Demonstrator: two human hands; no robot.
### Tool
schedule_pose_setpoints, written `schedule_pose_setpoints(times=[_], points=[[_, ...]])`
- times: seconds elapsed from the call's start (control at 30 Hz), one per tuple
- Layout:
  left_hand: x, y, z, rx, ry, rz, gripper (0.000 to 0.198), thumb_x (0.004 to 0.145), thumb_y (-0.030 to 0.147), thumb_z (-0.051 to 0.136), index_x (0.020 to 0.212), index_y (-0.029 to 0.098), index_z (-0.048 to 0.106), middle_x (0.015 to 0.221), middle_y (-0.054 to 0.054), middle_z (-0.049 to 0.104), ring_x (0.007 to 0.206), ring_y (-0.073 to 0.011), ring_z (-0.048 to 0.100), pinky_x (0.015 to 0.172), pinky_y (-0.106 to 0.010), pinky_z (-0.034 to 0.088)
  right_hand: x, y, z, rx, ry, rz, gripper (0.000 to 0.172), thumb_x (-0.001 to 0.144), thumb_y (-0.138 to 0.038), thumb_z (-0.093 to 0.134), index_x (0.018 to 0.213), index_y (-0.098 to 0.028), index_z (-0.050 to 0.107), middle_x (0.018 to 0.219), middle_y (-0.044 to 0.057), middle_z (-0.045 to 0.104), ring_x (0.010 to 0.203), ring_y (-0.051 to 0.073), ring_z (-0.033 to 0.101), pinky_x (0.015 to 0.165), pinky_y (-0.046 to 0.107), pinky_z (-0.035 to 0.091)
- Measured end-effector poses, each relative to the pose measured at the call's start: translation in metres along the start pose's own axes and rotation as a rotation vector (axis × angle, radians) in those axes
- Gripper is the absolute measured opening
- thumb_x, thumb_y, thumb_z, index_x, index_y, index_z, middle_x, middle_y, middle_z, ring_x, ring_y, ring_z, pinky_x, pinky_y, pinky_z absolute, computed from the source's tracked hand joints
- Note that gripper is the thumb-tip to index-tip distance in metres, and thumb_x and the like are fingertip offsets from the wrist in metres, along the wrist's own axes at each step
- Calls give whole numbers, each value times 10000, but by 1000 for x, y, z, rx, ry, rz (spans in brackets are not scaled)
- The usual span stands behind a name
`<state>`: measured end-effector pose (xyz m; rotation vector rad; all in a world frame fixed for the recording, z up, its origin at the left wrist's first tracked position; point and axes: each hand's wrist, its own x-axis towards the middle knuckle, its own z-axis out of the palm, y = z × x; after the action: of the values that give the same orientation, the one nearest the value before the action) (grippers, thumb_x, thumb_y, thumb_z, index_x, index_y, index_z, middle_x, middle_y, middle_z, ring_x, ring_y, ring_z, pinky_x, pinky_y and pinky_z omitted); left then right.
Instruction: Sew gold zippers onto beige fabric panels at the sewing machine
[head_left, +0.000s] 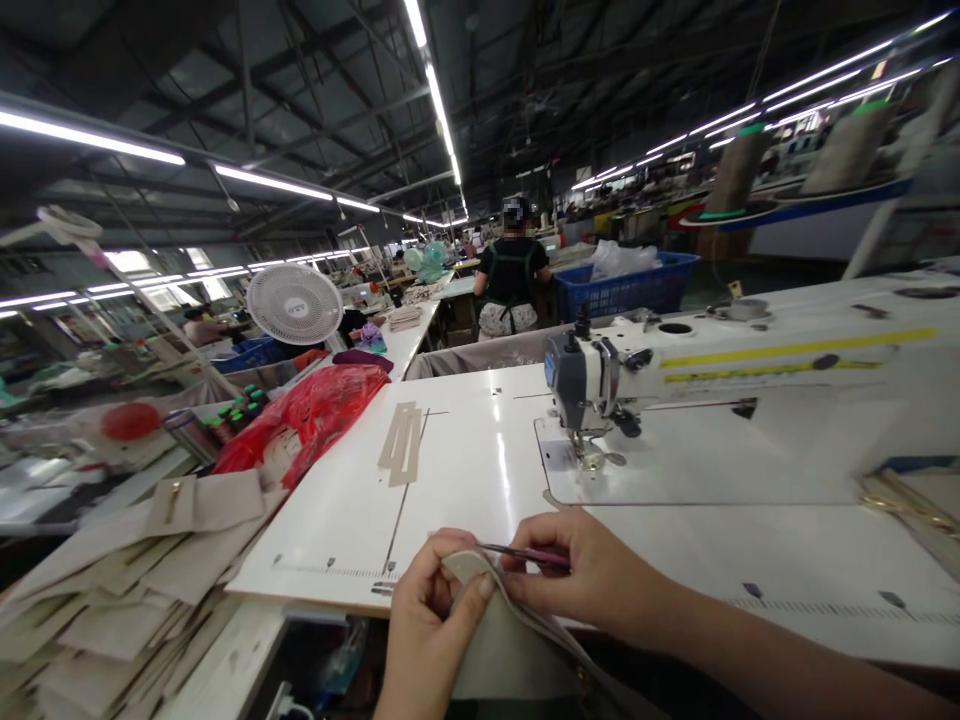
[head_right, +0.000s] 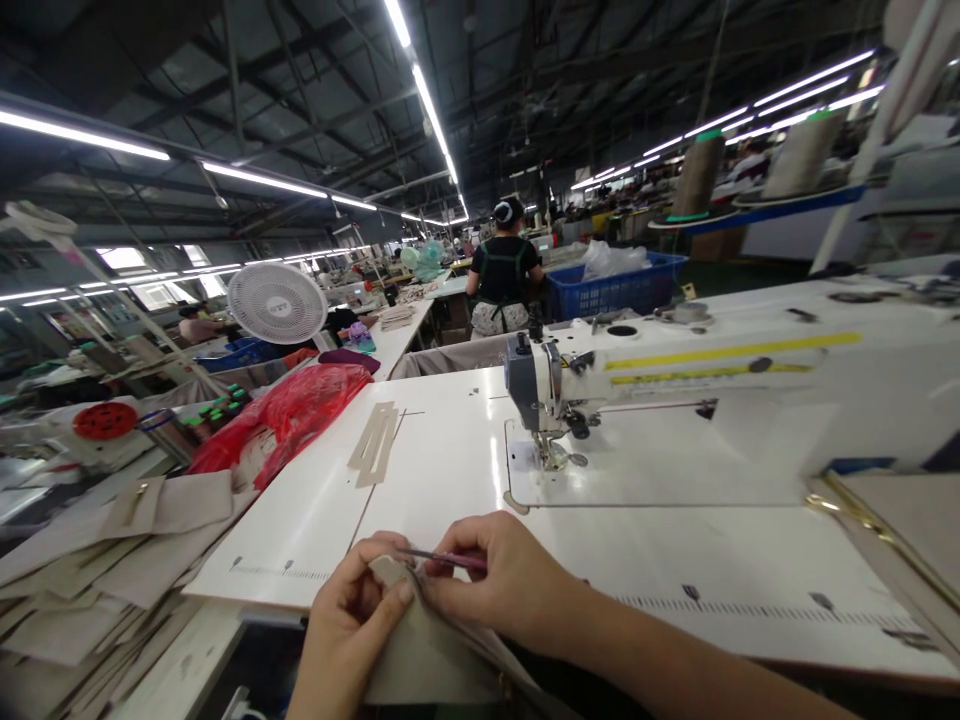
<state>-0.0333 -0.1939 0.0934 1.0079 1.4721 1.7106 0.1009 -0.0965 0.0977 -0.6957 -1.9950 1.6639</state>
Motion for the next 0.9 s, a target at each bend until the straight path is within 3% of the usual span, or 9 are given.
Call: schedule_pose_setpoints(times=[0.17,0.3,0.5,0.7,0.8,0.9], points=[[2,-2,-5,60,-39,-155,286,678,390,712,766,165,559,578,46,540,493,-72,448,495,-167,358,-2,-8,1,-80,132,-78,208,688,-359,649,709,-154,620,620,-17,530,555,99,428,513,223,318],[5,-5,-5,84,-48,-148,305,661,378,723,775,167,536,619,41,554,524,-73,458,510,-168,361,0,-7,-1,-213,158,-172,137,683,-283,656,655,-166,589,685,-7,554,617,112,475,567,226,346],[7,-9,-5,164,-124,-130,261,678,319,692,804,167,522,627,41,532,537,-85,445,498,-179,346,8,1,-5,-221,44,-55,116,704,-274,599,674,-162,603,580,-19,521,564,116,443,538,234,322],[8,-11,1,454,17,77,100,710,245,598,762,177,547,657,30,541,592,-121,486,555,-214,378,12,6,-3,-167,87,-122,152,710,-290,600,642,-164,550,642,-9,515,620,127,463,585,245,334],[10,-13,3,460,7,74,88,707,228,586,768,179,545,660,29,546,620,-133,506,575,-221,389,16,11,-6,-93,0,-175,197,727,-336,603,654,-160,555,675,-6,504,639,125,451,600,247,333],[14,-14,2,372,-63,10,123,697,248,612,776,167,564,669,22,552,631,-131,504,572,-214,389,21,17,-12,4,-122,-111,262,722,-399,620,666,-154,545,620,-31,438,599,107,383,564,240,291]])
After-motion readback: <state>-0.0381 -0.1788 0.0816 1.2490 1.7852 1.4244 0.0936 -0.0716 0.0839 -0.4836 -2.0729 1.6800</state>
